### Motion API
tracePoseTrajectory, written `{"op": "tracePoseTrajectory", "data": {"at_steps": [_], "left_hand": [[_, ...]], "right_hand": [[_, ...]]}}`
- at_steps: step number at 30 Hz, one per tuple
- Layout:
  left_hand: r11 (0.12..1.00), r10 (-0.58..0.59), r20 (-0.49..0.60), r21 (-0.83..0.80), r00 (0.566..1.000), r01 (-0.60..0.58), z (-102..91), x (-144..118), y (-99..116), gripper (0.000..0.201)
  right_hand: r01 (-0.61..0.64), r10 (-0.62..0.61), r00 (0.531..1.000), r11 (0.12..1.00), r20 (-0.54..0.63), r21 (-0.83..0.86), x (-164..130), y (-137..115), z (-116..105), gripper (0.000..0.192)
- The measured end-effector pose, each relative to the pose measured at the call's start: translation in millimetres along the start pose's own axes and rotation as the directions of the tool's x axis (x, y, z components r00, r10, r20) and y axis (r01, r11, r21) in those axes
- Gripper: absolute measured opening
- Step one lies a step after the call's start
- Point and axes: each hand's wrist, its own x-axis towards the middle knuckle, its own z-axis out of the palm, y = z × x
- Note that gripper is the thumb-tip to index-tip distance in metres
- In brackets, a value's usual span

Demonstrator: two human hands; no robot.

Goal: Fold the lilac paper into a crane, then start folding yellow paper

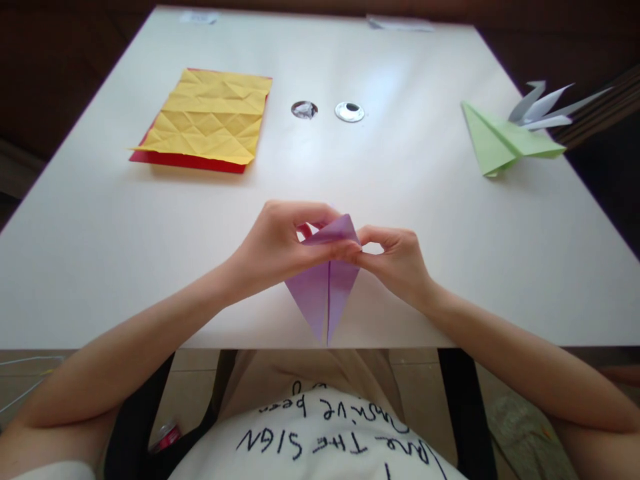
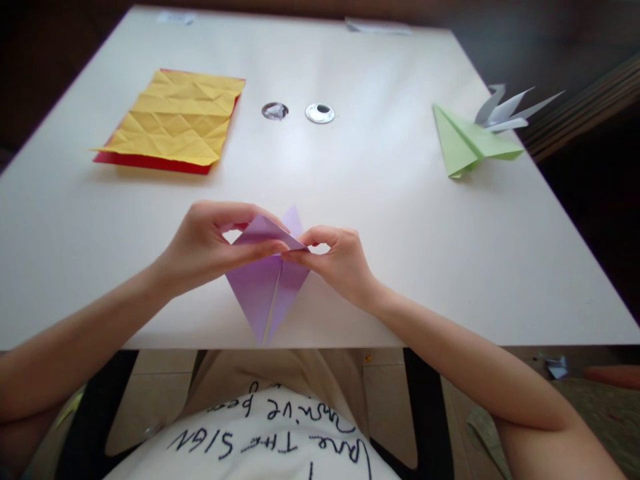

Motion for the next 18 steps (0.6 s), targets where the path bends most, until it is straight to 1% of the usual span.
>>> {"op": "tracePoseTrajectory", "data": {"at_steps": [1, 4, 7, 9, 11, 14, 18], "left_hand": [[0.999, 0.003, 0.017, 0.042, 1.0, -0.003, 1.4, -0.3, -2.6, 0.008], [0.987, 0.034, -0.02, 0.155, 0.999, -0.031, 6.7, -0.8, -11.6, 0.008], [0.968, 0.142, -0.023, 0.214, 0.99, -0.134, 11.7, -0.8, -19.9, 0.008], [0.948, 0.214, -0.013, 0.245, 0.977, -0.204, 14.0, -1.1, -23.9, 0.009], [0.927, 0.262, -0.006, 0.279, 0.965, -0.25, 15.4, -1.9, -26.3, 0.009], [0.904, 0.306, 0.021, 0.307, 0.952, -0.297, 16.0, -3.6, -27.5, 0.008], [0.898, 0.313, 0.075, 0.301, 0.947, -0.32, 15.9, -4.4, -29.6, 0.009]], "right_hand": [[0.016, -0.016, 1.0, 1.0, -0.004, -0.004, 1.5, 2.8, 0.6, 0.01], [0.044, -0.044, 0.999, 0.999, 0.008, -0.031, 4.9, 9.4, 2.5, 0.011], [0.069, -0.066, 0.998, 0.99, 0.023, -0.121, 6.7, 13.4, 3.6, 0.012], [0.111, -0.101, 0.993, 0.975, 0.061, -0.193, 7.6, 15.1, 2.7, 0.012], [0.158, -0.136, 0.986, 0.951, 0.101, -0.266, 8.5, 16.7, 0.3, 0.012], [0.251, -0.222, 0.967, 0.908, 0.123, -0.336, 9.6, 20.1, -4.1, 0.015], [0.38, -0.35, 0.925, 0.857, 0.148, -0.348, 10.7, 26.9, -6.2, 0.017]]}}
